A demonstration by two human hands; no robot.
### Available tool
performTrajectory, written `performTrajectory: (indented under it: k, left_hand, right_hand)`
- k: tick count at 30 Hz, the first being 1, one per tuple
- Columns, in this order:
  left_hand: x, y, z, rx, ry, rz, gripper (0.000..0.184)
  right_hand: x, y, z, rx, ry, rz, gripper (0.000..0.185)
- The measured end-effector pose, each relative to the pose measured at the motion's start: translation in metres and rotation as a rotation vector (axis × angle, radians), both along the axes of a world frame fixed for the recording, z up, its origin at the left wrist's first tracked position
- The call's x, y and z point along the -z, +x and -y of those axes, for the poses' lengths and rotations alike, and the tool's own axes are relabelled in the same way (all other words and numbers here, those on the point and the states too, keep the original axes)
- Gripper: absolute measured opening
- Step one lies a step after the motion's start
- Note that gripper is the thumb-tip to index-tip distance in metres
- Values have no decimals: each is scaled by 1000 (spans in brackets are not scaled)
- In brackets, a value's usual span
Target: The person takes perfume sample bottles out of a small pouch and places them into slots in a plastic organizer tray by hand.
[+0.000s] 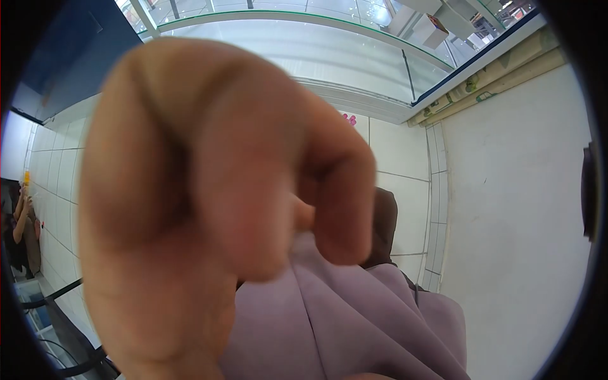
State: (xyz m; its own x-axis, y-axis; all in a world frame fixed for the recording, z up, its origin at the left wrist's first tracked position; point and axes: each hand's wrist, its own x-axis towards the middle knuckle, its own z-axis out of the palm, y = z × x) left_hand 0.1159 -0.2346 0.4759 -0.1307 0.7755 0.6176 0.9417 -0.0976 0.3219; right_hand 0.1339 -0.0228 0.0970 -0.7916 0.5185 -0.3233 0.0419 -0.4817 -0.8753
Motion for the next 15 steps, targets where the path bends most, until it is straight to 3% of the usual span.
performTrajectory:
  k: [15]
  left_hand:
    - [7, -8, -1, -7, -25, 45, 35]
  right_hand:
    - [-24, 3, 6, 47, -27, -25, 17]
